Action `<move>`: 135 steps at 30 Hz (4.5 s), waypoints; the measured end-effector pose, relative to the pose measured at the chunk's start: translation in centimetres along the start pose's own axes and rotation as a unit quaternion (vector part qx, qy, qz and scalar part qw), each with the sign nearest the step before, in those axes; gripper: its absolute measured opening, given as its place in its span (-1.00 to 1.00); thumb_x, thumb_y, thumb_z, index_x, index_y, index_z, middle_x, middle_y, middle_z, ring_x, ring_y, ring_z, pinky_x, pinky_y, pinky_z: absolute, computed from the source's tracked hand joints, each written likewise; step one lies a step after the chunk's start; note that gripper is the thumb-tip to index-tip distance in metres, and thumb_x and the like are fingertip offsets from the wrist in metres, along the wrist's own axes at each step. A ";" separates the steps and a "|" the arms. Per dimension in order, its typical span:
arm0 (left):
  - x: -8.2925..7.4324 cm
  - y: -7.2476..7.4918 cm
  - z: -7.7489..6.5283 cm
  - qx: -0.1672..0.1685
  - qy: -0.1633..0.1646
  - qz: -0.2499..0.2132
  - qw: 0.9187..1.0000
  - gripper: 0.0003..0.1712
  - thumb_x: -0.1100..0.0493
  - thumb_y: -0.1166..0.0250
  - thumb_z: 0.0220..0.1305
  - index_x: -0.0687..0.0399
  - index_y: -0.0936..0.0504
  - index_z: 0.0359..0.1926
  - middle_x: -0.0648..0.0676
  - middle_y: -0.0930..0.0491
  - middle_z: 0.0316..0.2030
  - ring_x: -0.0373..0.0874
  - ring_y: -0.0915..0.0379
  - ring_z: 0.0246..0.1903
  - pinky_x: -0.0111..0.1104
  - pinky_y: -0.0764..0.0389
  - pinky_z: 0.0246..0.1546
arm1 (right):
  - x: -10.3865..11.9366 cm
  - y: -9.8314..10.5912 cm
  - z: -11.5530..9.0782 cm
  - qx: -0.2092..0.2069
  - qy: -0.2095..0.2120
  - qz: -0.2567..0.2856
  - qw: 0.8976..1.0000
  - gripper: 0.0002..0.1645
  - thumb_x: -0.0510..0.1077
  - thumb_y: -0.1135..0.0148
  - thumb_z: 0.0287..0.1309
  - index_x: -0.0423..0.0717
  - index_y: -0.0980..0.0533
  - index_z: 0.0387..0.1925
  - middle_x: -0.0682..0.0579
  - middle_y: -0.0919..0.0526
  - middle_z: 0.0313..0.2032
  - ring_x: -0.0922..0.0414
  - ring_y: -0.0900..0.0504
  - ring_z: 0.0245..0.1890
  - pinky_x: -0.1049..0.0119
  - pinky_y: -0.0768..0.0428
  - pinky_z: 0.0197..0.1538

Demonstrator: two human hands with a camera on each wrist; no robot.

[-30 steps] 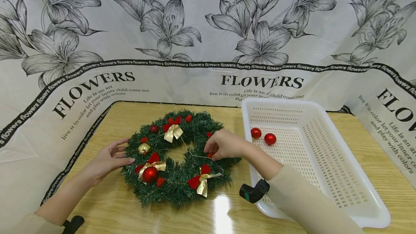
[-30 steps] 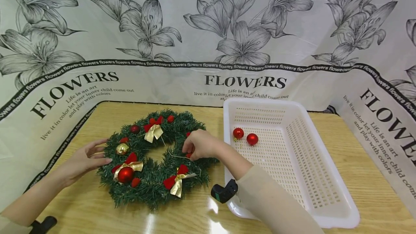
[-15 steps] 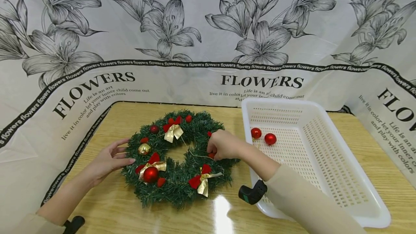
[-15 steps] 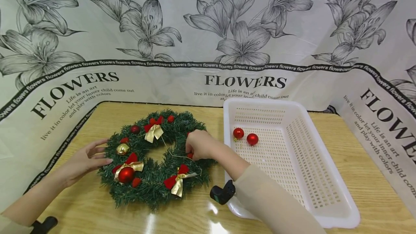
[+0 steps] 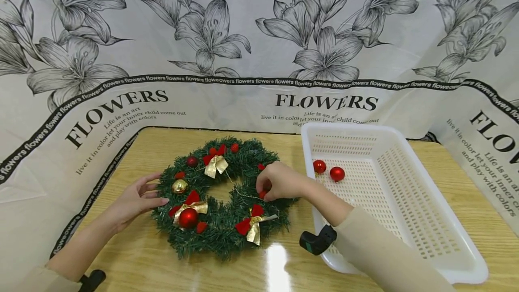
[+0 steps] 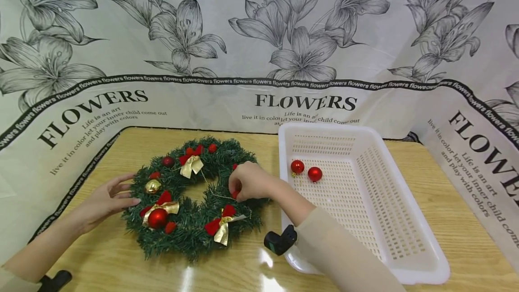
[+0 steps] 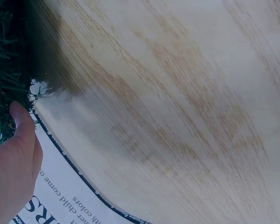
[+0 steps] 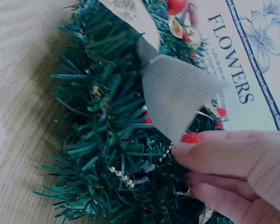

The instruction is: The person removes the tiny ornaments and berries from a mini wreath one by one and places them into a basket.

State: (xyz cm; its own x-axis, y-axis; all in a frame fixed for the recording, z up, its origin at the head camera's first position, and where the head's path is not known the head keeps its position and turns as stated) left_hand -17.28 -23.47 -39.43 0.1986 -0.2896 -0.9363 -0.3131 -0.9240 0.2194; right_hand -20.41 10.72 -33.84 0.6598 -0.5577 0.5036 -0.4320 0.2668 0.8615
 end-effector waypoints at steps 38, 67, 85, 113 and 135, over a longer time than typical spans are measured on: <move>0.1 0.0 0.0 0.002 0.003 -0.004 1.000 0.02 0.20 -0.33 0.14 0.21 0.14 0.44 0.48 0.16 0.34 0.41 0.12 0.28 0.14 -0.25 0.13 | -3.0 3.2 -3.4 -0.108 -0.113 0.429 0.890 -0.67 -0.38 -0.34 -0.06 -0.33 -0.55 -0.17 -0.01 -0.69 -0.27 0.11 -0.66 -0.25 0.22 -0.59 -0.09; 0.2 0.1 0.3 0.002 0.000 -0.003 1.000 0.02 0.21 -0.33 0.14 0.21 0.14 0.44 0.49 0.16 0.34 0.42 0.13 0.28 0.14 -0.26 0.12 | -9.4 6.8 -10.2 -0.226 -0.194 0.344 0.890 -0.58 -0.29 -0.30 0.07 -0.43 -0.49 -0.04 0.19 -0.69 -0.31 0.23 -0.65 -0.24 0.41 -0.54 -0.07; 0.6 0.1 0.4 0.003 0.000 -0.015 1.000 0.02 0.22 -0.33 0.14 0.18 0.14 0.45 0.47 0.17 0.35 0.40 0.12 0.28 0.10 -0.30 0.13 | -14.1 6.4 -14.6 -0.307 -0.254 0.336 0.853 -0.79 -0.21 -0.28 0.12 -0.13 -0.58 -0.17 0.34 -0.65 -0.35 0.39 -0.59 -0.26 0.58 -0.51 -0.16; 0.4 0.0 0.2 0.000 0.002 -0.014 1.000 0.02 0.22 -0.33 0.15 0.19 0.15 0.45 0.48 0.16 0.34 0.41 0.12 0.28 0.04 -0.34 0.12 | -16.7 2.7 -15.7 -0.170 -0.352 0.182 0.902 -0.71 -0.36 -0.27 -0.01 -0.42 -0.51 -0.19 -0.08 -0.64 -0.35 0.13 -0.52 -0.36 0.30 -0.52 -0.25; 0.2 0.0 0.2 0.000 0.001 -0.010 1.000 0.02 0.21 -0.33 0.14 0.20 0.14 0.44 0.48 0.16 0.34 0.40 0.13 0.29 0.06 -0.31 0.13 | -16.4 2.9 -15.4 -0.140 -0.347 0.118 0.920 -0.67 -0.31 -0.38 -0.08 -0.39 -0.55 -0.22 -0.16 -0.64 -0.29 0.04 -0.55 -0.28 0.15 -0.55 -0.19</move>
State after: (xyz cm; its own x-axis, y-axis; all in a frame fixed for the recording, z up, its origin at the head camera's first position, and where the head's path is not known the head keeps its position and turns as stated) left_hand -17.41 -23.51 -39.62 0.2071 -0.2713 -0.9399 -0.3080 -0.9300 0.2006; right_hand -23.02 32.80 -38.57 -0.0261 -0.7996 0.6000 -0.2732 0.5831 0.7651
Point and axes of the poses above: each hand's wrist, its own z-axis towards the middle knuckle, its own y-axis out of the back of the hand, x = y × z, the point moved 3 cm from there along z, towards the middle knuckle
